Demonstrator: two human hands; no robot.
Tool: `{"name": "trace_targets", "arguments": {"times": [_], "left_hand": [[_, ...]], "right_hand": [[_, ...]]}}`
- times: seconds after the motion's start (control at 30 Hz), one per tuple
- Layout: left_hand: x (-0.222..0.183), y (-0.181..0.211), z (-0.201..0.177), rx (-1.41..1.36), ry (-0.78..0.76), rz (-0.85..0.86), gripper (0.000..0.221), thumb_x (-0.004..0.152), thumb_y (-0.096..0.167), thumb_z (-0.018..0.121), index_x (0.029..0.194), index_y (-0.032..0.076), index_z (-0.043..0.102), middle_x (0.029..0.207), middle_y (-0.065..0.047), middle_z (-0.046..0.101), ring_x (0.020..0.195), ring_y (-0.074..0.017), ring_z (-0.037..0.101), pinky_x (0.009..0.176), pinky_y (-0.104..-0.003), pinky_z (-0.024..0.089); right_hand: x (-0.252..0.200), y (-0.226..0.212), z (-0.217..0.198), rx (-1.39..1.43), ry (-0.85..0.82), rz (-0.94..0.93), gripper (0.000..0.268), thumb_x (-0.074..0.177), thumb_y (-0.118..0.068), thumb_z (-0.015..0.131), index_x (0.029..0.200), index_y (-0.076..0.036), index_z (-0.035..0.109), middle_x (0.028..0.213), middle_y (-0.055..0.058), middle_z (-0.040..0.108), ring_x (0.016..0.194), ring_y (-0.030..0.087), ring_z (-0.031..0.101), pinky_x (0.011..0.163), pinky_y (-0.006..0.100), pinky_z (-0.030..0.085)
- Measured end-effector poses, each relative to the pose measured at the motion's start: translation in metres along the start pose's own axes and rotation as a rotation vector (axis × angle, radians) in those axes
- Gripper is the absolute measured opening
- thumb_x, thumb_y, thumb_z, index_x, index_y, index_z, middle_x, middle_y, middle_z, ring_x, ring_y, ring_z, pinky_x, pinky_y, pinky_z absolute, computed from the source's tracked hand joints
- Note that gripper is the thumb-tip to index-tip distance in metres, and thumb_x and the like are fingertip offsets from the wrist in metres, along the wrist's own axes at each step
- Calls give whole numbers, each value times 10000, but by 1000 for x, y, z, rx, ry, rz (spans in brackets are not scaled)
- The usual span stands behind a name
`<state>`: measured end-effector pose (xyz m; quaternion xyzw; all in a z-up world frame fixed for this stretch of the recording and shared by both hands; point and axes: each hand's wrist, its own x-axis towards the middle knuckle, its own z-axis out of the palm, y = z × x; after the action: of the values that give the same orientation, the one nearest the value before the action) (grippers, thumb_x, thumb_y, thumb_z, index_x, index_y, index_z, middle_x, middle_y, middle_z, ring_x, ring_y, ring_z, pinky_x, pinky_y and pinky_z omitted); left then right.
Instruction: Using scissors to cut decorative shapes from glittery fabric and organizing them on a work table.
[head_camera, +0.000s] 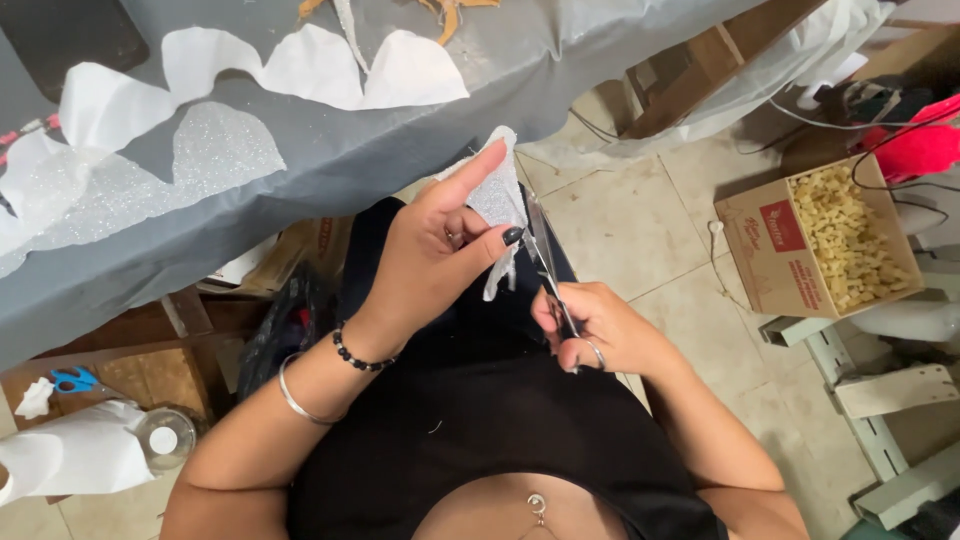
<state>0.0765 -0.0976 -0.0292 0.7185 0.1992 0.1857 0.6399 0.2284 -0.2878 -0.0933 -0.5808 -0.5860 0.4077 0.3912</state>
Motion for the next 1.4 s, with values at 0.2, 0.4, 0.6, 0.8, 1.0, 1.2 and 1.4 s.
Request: {"name": "trace_targets", "arguments": {"times": [0.2,0.4,0.6,0.8,1.0,1.2,1.4], "left_hand": [[-3,-18,10,153,123,96,607,942,125,726,1507,232,533,702,122,605,843,-66,500,933,-221,446],[-4,-16,18,171,209,20,594,896,107,737,1448,270,593,662,124,621,837,-56,530,895,-205,476],[-5,-23,16,22,204,-39,546,919,216,726,1449,234,596,927,43,625,728,-21,544,781,-163,502],[-6,-27,16,-92,198,-45,530,928,61,712,1432,192,613,895,66,656,592,6,461,767,-145,552],[-9,-32,20,-56,279,-55,549,895,123,762,1412,229,610,1285,3,675,690,-13,581,761,-143,537],[-12,-35,23,15,329,-8,571,897,95,777,1413,259,598,1285,-42,654,749,-32,657,809,-160,581],[-15,-39,23,35,382,69,591,886,92,802,1412,262,594,1308,-44,675,792,-37,659,866,-161,574]], "right_hand": [[7,-8,22,-36,149,-10,730,848,-882,303,858,-172,475,687,-46,588,597,105,507,600,271,437],[8,1,29,-176,210,18,635,871,-801,380,855,-176,497,711,-45,565,617,140,502,641,295,445],[10,4,36,-167,246,18,635,890,-784,359,856,-166,501,743,-32,501,607,151,443,611,305,420],[15,-5,37,-139,231,3,705,866,-844,280,860,-169,481,707,-48,555,592,127,492,618,291,448],[19,-6,39,-159,226,-11,740,860,-871,238,856,-168,471,715,-37,574,602,138,526,629,299,460],[21,-11,42,-118,230,-3,724,890,-857,224,851,-167,438,711,-37,552,598,125,505,611,288,443],[21,-14,44,-106,233,12,699,913,-836,213,853,-171,422,696,-37,548,580,124,500,603,281,444]]}}
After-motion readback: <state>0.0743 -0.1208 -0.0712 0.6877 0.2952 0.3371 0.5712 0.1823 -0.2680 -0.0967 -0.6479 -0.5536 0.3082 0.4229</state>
